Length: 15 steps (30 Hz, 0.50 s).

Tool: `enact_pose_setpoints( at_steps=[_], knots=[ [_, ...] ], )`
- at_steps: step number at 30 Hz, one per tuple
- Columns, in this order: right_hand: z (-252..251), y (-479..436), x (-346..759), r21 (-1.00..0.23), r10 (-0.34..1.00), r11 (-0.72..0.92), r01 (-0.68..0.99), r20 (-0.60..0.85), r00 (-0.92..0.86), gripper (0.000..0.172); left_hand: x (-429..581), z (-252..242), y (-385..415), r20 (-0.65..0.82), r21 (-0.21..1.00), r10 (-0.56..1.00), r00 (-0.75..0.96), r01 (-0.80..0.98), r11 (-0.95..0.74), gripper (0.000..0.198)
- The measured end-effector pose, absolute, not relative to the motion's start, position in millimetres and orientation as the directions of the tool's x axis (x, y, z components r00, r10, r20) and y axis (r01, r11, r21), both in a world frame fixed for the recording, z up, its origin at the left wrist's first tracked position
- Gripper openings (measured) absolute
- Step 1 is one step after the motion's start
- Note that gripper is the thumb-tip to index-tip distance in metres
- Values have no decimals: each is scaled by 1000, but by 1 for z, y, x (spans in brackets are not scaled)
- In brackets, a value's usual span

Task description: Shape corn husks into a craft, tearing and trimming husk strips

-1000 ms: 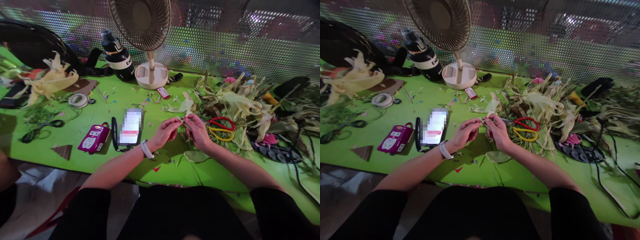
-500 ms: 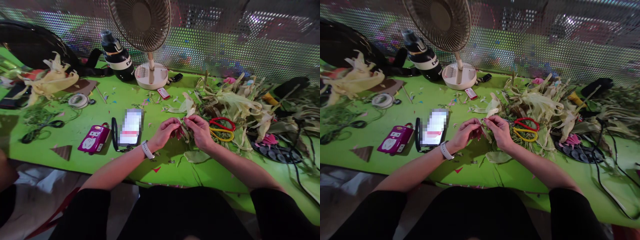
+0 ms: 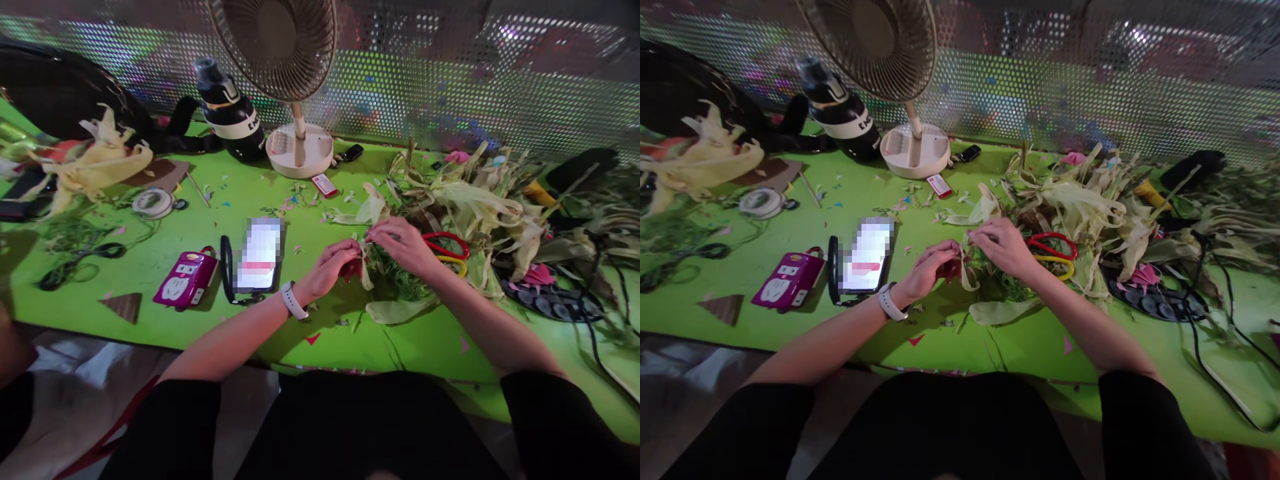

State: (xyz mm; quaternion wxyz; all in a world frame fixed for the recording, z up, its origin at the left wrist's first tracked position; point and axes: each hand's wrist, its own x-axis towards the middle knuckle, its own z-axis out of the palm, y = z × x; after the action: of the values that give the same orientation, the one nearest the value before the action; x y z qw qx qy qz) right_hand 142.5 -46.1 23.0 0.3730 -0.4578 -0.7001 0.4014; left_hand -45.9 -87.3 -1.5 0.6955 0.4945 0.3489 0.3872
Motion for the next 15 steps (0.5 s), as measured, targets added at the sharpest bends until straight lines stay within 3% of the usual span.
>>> enact_pose_setpoints(
  at_steps=[4, 10, 15],
  knots=[
    [17, -52, 134, -957, 905, 36, 289, -91, -415, 44, -46, -5, -87, -87, 956, 868, 489, -204, 210, 18],
    [29, -51, 139, -971, 840, 25, 240, -109, -531, 37, -46, -6, -84, -66, 948, 909, 412, -257, 186, 18],
    [32, -47, 149, -949, 775, 163, 271, -47, -630, 22, -46, -4, -83, -121, 938, 928, 351, -266, 223, 18]
  ],
)
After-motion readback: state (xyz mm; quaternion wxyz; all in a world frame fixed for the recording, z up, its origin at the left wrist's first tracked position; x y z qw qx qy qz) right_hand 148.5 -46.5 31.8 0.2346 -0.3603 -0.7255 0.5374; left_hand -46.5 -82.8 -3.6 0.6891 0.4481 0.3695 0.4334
